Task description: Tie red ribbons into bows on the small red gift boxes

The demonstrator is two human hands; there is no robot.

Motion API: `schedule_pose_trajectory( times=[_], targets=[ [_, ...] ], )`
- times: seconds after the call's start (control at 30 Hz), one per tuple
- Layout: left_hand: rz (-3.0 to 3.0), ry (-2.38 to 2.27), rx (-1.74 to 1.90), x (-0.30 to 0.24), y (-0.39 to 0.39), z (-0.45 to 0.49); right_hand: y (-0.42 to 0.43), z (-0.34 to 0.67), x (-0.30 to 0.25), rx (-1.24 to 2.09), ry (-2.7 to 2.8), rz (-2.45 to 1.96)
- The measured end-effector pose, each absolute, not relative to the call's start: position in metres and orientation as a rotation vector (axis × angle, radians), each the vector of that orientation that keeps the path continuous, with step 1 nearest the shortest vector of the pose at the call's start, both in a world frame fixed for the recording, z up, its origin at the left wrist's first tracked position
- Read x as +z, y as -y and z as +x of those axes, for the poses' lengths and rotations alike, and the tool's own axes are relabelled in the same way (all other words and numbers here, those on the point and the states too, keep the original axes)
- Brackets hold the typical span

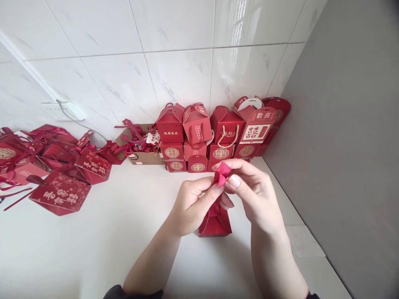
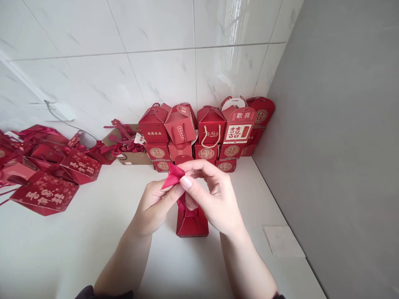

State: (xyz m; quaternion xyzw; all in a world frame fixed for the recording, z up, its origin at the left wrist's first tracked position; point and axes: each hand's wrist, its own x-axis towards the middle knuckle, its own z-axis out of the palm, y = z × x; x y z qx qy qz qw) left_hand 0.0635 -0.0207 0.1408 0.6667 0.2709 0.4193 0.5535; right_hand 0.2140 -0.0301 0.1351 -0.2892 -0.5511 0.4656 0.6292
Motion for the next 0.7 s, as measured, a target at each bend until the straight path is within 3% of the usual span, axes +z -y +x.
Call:
schedule_pose_trajectory(
  times=[0.47, 0.7],
  targets=[
    [1.648, -0.631, 1.013, 0.138, 0.019, 0.068, 0.030, 0.211, 0.133, 1.152, 1.188, -0.707],
    [2.051, -0.596, 0.776, 0.148, 0.010, 0.031, 0.036, 0.216, 0.140, 0.809, 1.293, -0.816]
  ],
)
